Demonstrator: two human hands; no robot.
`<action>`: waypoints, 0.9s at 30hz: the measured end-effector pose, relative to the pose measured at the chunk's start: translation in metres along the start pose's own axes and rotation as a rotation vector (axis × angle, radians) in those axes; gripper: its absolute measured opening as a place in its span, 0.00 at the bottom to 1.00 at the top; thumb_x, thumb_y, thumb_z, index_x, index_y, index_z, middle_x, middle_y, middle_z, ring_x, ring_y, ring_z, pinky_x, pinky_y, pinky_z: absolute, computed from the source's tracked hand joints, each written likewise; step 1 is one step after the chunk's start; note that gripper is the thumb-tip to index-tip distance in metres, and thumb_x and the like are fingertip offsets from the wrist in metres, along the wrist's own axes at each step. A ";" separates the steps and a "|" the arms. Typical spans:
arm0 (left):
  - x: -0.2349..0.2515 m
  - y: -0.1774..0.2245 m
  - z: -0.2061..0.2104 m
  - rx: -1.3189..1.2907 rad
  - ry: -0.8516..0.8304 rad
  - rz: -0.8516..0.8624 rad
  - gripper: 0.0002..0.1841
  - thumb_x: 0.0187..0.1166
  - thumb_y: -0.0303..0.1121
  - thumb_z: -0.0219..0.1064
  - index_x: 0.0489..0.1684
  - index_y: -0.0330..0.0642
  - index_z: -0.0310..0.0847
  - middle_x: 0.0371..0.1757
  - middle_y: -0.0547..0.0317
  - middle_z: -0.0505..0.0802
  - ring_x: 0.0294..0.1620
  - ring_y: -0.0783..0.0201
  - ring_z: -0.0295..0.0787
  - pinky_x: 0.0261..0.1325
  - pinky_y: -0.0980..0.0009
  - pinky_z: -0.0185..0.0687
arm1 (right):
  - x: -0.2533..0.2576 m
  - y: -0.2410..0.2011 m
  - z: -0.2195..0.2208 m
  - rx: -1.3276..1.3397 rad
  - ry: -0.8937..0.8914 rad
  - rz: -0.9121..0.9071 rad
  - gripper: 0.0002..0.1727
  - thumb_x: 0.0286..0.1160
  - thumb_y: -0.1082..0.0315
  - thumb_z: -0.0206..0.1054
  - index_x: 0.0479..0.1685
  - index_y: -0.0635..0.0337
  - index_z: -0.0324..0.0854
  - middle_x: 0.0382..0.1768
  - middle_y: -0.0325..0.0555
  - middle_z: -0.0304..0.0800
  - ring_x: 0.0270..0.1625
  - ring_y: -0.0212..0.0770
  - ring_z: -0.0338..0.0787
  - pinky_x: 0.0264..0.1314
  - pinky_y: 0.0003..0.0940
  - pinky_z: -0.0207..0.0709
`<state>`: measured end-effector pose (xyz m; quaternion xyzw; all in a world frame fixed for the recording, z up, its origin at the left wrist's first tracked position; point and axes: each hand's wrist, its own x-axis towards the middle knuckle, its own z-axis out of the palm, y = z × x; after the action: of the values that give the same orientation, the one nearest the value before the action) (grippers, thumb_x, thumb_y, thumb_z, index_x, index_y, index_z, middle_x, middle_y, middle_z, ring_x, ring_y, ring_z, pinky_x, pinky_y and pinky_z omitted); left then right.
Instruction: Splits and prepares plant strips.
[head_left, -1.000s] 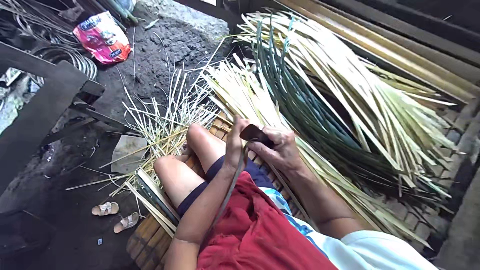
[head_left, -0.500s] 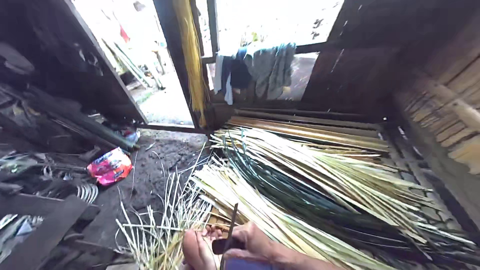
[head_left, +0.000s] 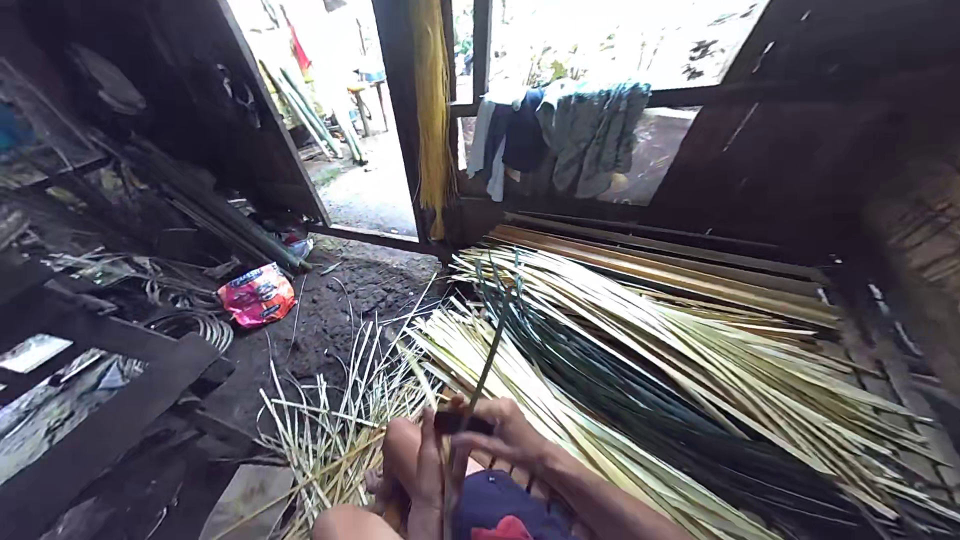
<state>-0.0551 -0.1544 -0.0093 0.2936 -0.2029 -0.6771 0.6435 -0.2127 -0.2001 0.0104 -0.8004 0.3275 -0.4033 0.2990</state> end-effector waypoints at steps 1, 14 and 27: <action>-0.008 0.001 0.012 -0.031 0.024 -0.037 0.23 0.90 0.51 0.52 0.50 0.41 0.85 0.43 0.57 0.96 0.49 0.65 0.94 0.60 0.64 0.89 | 0.006 0.005 -0.004 -0.006 0.028 0.036 0.22 0.70 0.43 0.76 0.33 0.56 0.91 0.29 0.39 0.93 0.34 0.33 0.92 0.41 0.42 0.88; -0.019 -0.012 -0.003 -0.088 0.108 -0.010 0.20 0.91 0.48 0.51 0.55 0.42 0.79 0.45 0.55 0.93 0.51 0.62 0.92 0.60 0.62 0.88 | 0.006 0.007 0.003 -0.021 -0.017 -0.003 0.26 0.69 0.39 0.75 0.31 0.57 0.90 0.27 0.40 0.92 0.32 0.33 0.91 0.38 0.40 0.87; -0.031 0.032 0.018 0.005 0.382 0.270 0.20 0.94 0.47 0.42 0.43 0.49 0.79 0.39 0.65 0.89 0.42 0.72 0.87 0.50 0.72 0.84 | 0.023 -0.025 0.020 0.074 -0.124 -0.182 0.25 0.72 0.43 0.75 0.37 0.61 0.91 0.29 0.42 0.93 0.34 0.31 0.92 0.40 0.35 0.88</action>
<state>-0.0431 -0.1280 0.0290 0.3881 -0.1166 -0.5167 0.7542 -0.1782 -0.1982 0.0290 -0.8386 0.2192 -0.3904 0.3103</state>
